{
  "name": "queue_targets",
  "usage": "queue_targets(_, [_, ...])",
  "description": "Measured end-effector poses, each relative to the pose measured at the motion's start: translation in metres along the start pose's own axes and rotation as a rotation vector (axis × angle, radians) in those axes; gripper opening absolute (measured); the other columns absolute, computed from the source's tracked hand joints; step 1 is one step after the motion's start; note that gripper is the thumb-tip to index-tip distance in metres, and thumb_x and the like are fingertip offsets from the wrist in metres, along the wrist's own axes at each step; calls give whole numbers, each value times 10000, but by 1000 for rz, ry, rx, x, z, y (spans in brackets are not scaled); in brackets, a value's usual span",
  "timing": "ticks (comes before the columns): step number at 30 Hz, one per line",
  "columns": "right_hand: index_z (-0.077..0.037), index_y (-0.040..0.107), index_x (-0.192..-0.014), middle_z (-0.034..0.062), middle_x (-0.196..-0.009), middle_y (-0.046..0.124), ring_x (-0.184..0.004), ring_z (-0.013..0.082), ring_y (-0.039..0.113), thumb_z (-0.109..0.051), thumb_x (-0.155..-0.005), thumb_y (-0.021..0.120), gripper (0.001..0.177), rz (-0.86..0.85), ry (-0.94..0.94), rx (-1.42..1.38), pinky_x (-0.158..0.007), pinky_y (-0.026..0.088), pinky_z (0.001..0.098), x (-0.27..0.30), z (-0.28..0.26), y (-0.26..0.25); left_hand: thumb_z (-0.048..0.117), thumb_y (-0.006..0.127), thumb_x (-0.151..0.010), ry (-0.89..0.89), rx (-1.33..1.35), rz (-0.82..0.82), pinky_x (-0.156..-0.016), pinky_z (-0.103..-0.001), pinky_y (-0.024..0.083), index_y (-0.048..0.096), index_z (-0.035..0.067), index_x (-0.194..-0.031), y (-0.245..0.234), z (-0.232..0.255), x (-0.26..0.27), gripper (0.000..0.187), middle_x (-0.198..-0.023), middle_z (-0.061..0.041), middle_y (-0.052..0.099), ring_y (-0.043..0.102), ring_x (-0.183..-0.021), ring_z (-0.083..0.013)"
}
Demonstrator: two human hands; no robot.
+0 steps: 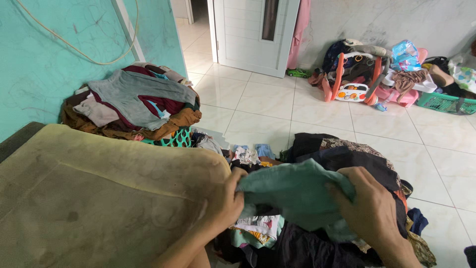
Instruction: The person sorts through a pile of clothes, picking up individual items like shirts, pants, and underwear, unfolding them to identify them, and then placing them into different stacks on the floor.
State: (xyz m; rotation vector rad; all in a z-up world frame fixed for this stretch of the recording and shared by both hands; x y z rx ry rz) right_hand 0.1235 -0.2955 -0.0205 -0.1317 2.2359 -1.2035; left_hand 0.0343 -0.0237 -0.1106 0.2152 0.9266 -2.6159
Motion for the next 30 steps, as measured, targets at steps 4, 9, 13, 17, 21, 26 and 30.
queue_targets(4, [-152,707,-1077,34,-910,699,-741,259,719,-167,-715,815,379,-102,-18,65,-615,538,397,6,15,6,45,532,-915,-127,92,31,-546,-429,511,548,93,-1242,-3,-12,-5,331,-782,-109,642,630,-612,-254])
queue_targets(9, [-142,721,-1040,43,-894,747,-633,252,714,-90,-849,694,200,-26,64,75,-584,539,393,7,47,-3,76,668,-857,242,168,211,-622,-357,536,667,25,-1017,-28,5,-8,168,-776,-83,687,679,-677,-182])
queue_targets(13, [-127,749,-1034,57,-854,769,-625,223,668,-75,-919,624,177,-15,94,29,-562,546,374,10,70,3,181,772,-861,143,46,38,-604,-331,492,774,34,-884,-20,-6,-12,148,-707,-81,688,627,-652,-174])
queue_targets(17, [-23,742,-1063,125,-854,775,-689,170,706,-20,-917,532,256,10,166,-326,-623,573,319,13,101,5,185,682,-953,131,305,-258,-680,-248,536,765,19,-1033,-13,-3,-12,202,-851,10,766,638,-769,-54])
queue_targets(21, [13,726,-1105,159,-913,726,-824,176,650,-40,-1003,426,322,64,140,-569,-726,529,315,17,113,-15,173,659,-1021,-45,527,-590,-691,-254,485,773,-28,-1073,-11,15,4,236,-884,6,696,571,-800,-68])
queue_targets(26, [15,640,-1209,161,-1013,675,-867,211,641,-114,-1123,413,275,252,178,-483,-765,523,328,-1,123,-42,181,604,-1024,47,826,-782,-964,-288,526,723,6,-1223,-34,64,2,290,-1134,-12,762,665,-1072,-109])
queue_targets(30, [-49,544,-1345,102,-1169,627,-1038,161,643,-132,-1157,442,229,371,70,-511,-896,548,294,-42,130,-44,192,637,-969,79,483,-416,-887,-303,514,749,27,-1205,-55,39,-62,308,-1069,-7,777,680,-997,-108])
Point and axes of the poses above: each hand's wrist, its own x-axis away from the middle knuckle, its own y-axis out of the palm, z = x × y, the point moved 9 cm from there along -x, towards the middle knuckle
